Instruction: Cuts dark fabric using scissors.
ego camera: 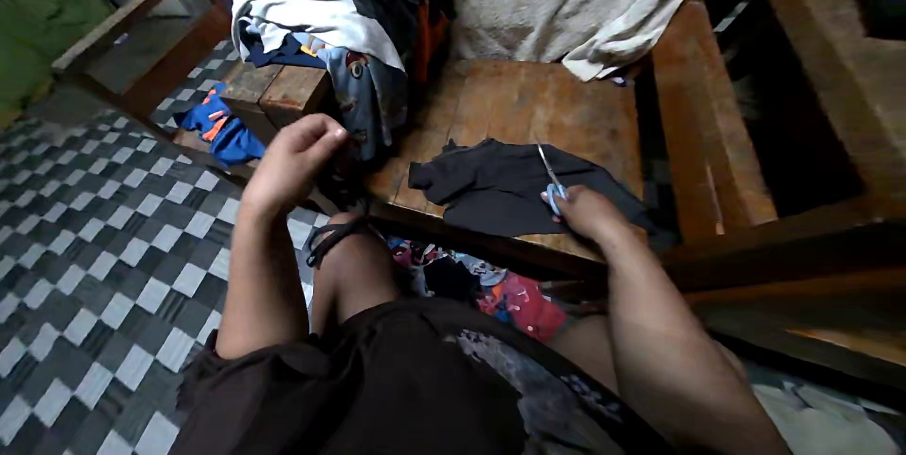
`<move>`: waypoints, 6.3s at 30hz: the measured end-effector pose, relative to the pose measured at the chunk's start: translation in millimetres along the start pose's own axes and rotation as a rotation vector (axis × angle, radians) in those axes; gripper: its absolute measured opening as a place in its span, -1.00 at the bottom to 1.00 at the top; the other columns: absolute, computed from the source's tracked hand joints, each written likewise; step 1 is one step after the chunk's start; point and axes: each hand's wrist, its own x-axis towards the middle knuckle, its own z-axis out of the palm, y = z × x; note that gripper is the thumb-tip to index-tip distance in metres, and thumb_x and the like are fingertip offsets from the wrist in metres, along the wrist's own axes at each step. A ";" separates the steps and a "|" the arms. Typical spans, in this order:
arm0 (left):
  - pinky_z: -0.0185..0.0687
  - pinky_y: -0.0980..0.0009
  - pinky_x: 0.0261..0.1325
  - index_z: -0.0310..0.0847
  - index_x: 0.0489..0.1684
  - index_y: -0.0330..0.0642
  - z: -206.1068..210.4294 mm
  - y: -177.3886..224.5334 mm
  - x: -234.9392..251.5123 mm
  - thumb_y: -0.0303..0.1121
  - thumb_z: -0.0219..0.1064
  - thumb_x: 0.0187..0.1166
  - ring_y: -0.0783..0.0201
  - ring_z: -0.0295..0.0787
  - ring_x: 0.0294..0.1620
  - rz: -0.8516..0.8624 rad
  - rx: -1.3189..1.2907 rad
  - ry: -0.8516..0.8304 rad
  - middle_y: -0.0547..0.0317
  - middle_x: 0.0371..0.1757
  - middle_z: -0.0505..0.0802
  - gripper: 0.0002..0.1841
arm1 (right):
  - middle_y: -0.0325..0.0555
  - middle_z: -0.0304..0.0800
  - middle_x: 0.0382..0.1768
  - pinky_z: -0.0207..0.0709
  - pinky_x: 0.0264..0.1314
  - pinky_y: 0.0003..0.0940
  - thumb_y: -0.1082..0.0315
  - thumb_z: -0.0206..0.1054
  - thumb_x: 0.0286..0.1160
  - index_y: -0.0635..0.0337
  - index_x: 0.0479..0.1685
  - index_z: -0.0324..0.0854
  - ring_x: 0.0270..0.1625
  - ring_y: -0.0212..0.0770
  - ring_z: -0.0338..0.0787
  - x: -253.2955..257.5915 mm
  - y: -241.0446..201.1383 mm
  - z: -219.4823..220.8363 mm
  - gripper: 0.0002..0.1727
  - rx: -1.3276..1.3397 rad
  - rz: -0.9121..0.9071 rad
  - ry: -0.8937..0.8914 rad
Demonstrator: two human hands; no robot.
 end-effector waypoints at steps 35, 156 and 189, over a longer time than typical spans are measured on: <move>0.68 0.66 -0.03 0.64 -0.03 0.09 55.8 32.5 -17.1 -0.30 0.40 0.62 0.64 0.70 -0.07 0.673 -0.604 -0.152 0.54 -0.05 0.75 -0.89 | 0.53 0.69 -0.04 0.40 0.14 0.48 0.05 0.10 0.83 0.55 0.11 0.54 0.08 0.49 0.69 -5.0 -4.3 -0.7 -0.44 -0.096 -0.018 0.020; 0.79 0.39 -0.09 0.57 0.13 -0.05 154.3 -29.8 34.1 -0.24 -0.09 0.83 0.40 0.82 -0.22 -0.444 -1.064 -0.554 0.24 -0.22 0.85 -0.71 | 0.20 0.53 0.32 0.63 0.16 -0.33 0.45 0.52 0.38 0.46 0.47 0.16 0.20 -0.22 0.67 -122.6 -40.0 125.3 -0.27 1.174 0.081 0.355; 0.74 0.27 -0.27 0.46 -0.08 -0.16 61.8 28.0 109.8 -0.41 0.18 0.64 0.25 0.72 -0.34 -0.715 -1.418 0.045 0.08 -0.30 0.71 -0.93 | -0.12 0.54 -0.05 0.58 0.04 -0.30 0.33 0.47 0.40 0.28 0.32 0.40 -0.12 -0.38 0.60 -66.3 -108.1 -118.0 -0.47 0.758 -0.275 0.784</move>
